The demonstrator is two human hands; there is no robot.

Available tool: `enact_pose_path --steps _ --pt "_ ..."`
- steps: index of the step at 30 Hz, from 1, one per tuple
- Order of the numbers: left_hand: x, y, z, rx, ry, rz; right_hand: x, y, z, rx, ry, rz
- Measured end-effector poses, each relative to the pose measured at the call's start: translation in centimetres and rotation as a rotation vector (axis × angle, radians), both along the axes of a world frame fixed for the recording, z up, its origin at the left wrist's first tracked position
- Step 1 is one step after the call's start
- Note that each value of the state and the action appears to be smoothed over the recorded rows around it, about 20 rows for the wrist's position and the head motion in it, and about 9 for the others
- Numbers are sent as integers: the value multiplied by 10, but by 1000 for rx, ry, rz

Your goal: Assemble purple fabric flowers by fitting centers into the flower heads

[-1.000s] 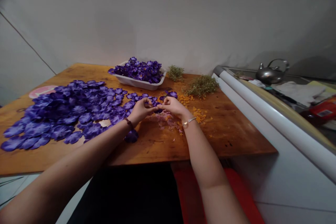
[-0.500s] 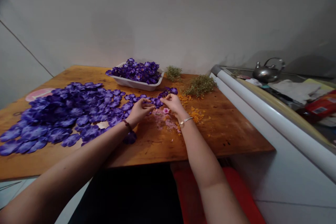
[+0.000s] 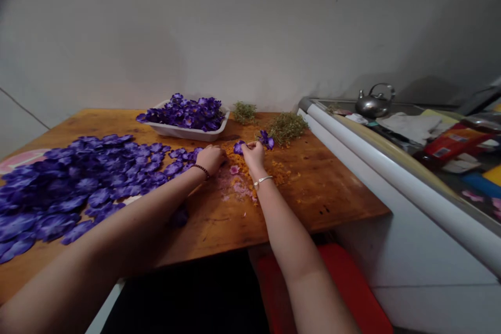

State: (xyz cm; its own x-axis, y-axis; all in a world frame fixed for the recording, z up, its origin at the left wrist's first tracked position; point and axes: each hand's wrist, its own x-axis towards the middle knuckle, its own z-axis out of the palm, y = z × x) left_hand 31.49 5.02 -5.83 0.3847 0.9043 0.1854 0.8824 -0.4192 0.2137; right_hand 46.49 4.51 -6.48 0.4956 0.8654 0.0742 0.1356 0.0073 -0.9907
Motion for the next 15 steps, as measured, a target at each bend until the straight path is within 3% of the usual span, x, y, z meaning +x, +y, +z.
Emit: enact_pose_path --steps 3,6,11,15 --pt "1 4 -3 -11 12 -14 -3 -3 4 3 -69 -19" --pt "-5 1 -1 15 -117 -25 -5 -6 7 10 -134 -21" --pt "-20 -18 9 -51 -640 81 -11 -11 8 43 -194 73" --pt "-30 -42 13 -164 -934 48 -21 -16 6 99 -164 179"
